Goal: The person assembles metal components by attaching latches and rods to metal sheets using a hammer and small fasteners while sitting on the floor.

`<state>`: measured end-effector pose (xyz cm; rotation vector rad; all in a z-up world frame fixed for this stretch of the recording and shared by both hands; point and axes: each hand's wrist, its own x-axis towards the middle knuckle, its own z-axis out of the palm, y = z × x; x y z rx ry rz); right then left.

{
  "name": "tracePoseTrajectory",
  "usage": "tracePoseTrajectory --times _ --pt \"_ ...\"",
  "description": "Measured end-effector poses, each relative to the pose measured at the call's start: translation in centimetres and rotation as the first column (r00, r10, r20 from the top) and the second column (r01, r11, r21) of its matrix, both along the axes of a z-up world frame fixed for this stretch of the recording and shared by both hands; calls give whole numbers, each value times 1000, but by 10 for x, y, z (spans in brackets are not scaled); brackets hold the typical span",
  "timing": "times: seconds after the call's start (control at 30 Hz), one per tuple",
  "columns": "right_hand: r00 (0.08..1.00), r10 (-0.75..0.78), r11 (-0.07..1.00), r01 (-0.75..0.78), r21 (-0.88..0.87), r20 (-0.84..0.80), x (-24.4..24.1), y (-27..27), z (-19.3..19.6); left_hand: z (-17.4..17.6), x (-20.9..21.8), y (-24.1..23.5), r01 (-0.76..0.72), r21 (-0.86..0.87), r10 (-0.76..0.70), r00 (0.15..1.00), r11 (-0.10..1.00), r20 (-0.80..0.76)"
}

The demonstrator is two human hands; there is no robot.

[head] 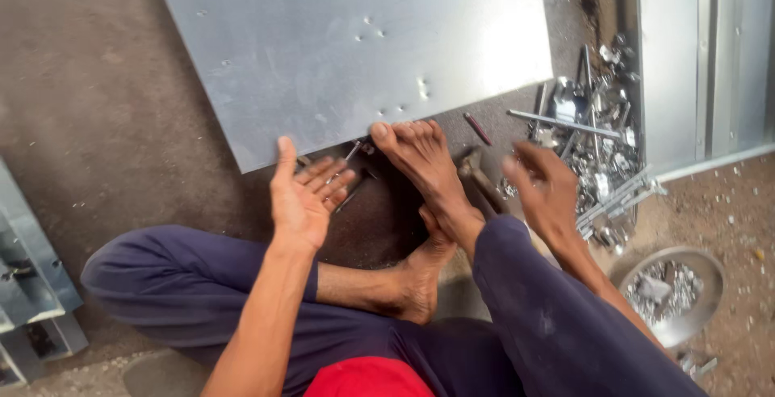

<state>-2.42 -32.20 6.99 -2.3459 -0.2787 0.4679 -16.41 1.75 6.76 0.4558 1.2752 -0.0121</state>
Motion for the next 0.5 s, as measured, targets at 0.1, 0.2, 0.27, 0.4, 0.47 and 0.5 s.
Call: tracePoseTrajectory --times 0.1,0.2,0.27,0.4,0.47,0.5 --pt "819 -200 718 496 488 -538 50 75 -16 10 17 10 -93 317 24 976 944 216" --pt "849 -75 723 408 557 -524 56 77 -31 10 6 13 -55 466 -67 968 883 242" --pt "999 36 954 -26 298 -28 58 53 -32 7 5 20 400 913 -390 856 82 -340" --pt "970 117 976 -73 -206 213 59 -27 -31 -12 -10 6 618 710 -392 593 -337 -703" --pt "979 159 972 -133 -196 124 43 -49 -32 -13 -21 1 612 779 -434 671 -133 -601" --pt "981 177 969 -159 -188 81 35 -56 -31 -11 -25 -2 599 800 -446 708 -30 -547"
